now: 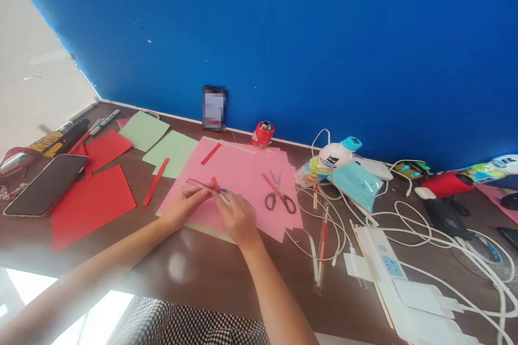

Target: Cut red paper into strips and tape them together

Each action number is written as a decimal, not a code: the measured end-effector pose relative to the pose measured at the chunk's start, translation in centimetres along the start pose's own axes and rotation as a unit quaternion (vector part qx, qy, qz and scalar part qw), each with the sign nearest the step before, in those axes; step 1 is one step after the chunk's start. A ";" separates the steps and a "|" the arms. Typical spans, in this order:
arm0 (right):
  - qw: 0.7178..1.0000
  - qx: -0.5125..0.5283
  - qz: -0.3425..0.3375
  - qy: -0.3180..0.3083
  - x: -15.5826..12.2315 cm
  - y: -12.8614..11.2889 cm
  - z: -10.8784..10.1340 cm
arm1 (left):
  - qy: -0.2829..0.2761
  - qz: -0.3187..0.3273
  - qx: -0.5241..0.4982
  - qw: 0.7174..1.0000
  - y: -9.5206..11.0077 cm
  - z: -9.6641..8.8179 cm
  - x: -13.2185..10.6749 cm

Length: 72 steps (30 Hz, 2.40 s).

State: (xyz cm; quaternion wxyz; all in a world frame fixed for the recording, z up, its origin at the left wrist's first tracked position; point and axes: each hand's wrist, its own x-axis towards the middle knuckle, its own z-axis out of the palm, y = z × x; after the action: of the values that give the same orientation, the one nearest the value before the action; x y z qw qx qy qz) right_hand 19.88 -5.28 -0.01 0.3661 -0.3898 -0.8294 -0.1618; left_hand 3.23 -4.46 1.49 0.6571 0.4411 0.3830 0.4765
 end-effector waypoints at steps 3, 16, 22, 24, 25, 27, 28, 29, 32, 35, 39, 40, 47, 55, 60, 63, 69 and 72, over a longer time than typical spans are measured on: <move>0.999 0.038 0.016 -0.008 -0.1 -0.2 0.1 | 0.029 0.007 0.016 0.999 -0.2 0.1 -0.1; 0.999 0.029 -0.028 -0.012 0.0 0.2 -0.5 | 0.121 0.030 -0.060 0.990 0.8 -1.5 0.8; 0.999 -0.012 -0.037 -0.021 0.1 0.5 -0.6 | 0.122 0.001 -0.073 0.990 0.9 -1.4 0.6; 0.999 -0.011 -0.034 -0.029 0.0 0.5 -0.5 | 0.118 0.000 -0.078 0.990 1.1 -1.4 0.6; 0.999 -0.011 -0.032 -0.031 0.0 0.5 -0.5 | 0.114 0.002 -0.081 0.990 1.1 -1.4 0.6; 0.999 -0.014 -0.028 -0.034 -0.1 0.5 -0.3 | 0.108 0.002 -0.089 0.990 1.3 -1.4 0.5; 0.999 -0.017 -0.026 -0.037 -0.2 0.6 -0.3 | 0.107 -0.001 -0.093 0.990 1.3 -1.4 0.5; 0.999 -0.020 -0.023 -0.041 -0.2 0.6 -0.2 | 0.107 -0.005 -0.097 0.990 1.4 -1.4 0.5; 0.998 -0.022 -0.019 -0.056 -0.3 0.6 -0.1 | 0.103 -0.019 -0.109 0.989 1.4 -1.5 0.6; 0.998 -0.013 -0.019 -0.063 -0.3 0.6 -0.1 | 0.096 -0.030 -0.129 0.987 1.2 -1.8 0.7; 0.998 0.008 -0.018 -0.060 -0.3 0.5 -0.1 | 0.058 -0.046 -0.179 0.981 0.8 -1.6 0.7; 0.998 0.013 -0.015 -0.056 -0.3 0.5 -0.1 | 0.036 -0.048 -0.190 0.980 0.7 -1.4 0.6; 0.999 0.020 -0.017 -0.040 -0.2 0.6 -0.2 | 0.004 -0.047 -0.123 0.991 0.2 -0.1 0.2; 0.998 -0.015 -0.050 -0.018 0.0 0.0 -0.1 | 0.039 -0.060 -0.110 0.991 0.7 -0.6 0.4; 1.000 0.024 -0.019 -0.005 -0.1 0.1 -0.2 | 0.045 -0.061 -0.123 0.989 0.3 -0.9 0.6; 0.998 0.060 0.017 -0.003 -0.1 0.1 -0.3 | 0.051 -0.061 -0.153 0.985 0.4 -1.2 0.7; 0.990 0.135 0.038 -0.011 -0.4 0.2 -0.2 | 0.071 -0.055 -0.167 0.982 0.9 -1.5 0.9; 0.994 0.103 0.012 -0.023 -0.3 0.3 -0.4 | 0.069 -0.050 -0.169 0.982 0.9 -1.5 0.9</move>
State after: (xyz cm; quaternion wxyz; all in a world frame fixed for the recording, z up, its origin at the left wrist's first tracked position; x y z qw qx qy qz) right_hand 20.40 -5.45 0.04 0.3869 -0.3635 -0.8451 -0.0626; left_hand 1.86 -3.13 1.80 0.7170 0.2702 0.3629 0.5303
